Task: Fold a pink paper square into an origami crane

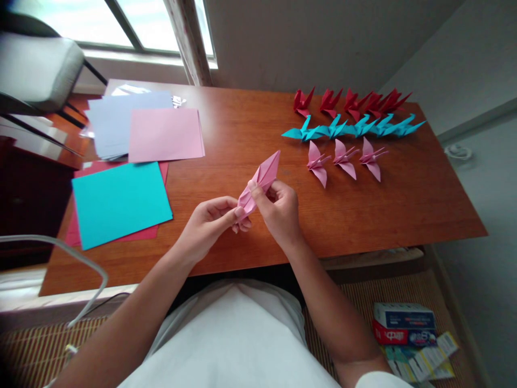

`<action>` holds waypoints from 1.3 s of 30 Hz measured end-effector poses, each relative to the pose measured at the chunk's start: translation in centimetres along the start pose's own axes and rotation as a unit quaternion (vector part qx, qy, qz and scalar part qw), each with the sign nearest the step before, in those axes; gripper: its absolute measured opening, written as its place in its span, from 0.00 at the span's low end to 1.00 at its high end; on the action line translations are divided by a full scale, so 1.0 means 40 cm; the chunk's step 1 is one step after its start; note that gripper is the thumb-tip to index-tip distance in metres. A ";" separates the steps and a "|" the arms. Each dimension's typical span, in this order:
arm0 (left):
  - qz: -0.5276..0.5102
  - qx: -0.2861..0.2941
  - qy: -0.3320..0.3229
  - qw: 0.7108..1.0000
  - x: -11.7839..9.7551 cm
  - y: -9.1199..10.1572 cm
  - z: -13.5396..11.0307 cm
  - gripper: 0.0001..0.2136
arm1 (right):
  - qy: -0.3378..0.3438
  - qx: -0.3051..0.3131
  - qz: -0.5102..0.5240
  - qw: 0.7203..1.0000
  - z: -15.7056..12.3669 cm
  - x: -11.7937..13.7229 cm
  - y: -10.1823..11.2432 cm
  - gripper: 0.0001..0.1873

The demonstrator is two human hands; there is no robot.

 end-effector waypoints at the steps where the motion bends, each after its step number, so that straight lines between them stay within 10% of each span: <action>1: -0.004 -0.007 -0.003 1.000 0.001 0.002 0.001 0.13 | -0.003 0.010 -0.002 1.000 0.000 0.001 0.002 0.22; 11: -0.216 0.078 0.064 0.971 0.000 0.030 -0.007 0.10 | -0.012 0.189 0.203 0.961 0.001 0.000 0.013 0.18; 23: -0.099 0.023 0.004 0.995 0.021 0.016 -0.004 0.11 | -0.020 0.047 0.146 0.988 0.008 -0.025 0.011 0.12; 28: -0.003 -0.055 -0.063 0.997 0.018 0.012 -0.001 0.11 | -0.003 0.077 0.118 0.990 -0.001 -0.010 0.009 0.07; 39: 0.005 -0.029 -0.045 0.999 0.014 0.008 0.002 0.11 | -0.021 0.148 0.044 0.988 -0.009 0.000 0.015 0.07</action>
Point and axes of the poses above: each hand's wrist, its own z-axis towards the middle knuckle, its own y-axis out of the back of the hand, x = y × z, the point moved 1 cm from there along z, towards the middle knuckle, and after that the axes turned 12 degrees about x, right-handed, at the moved point
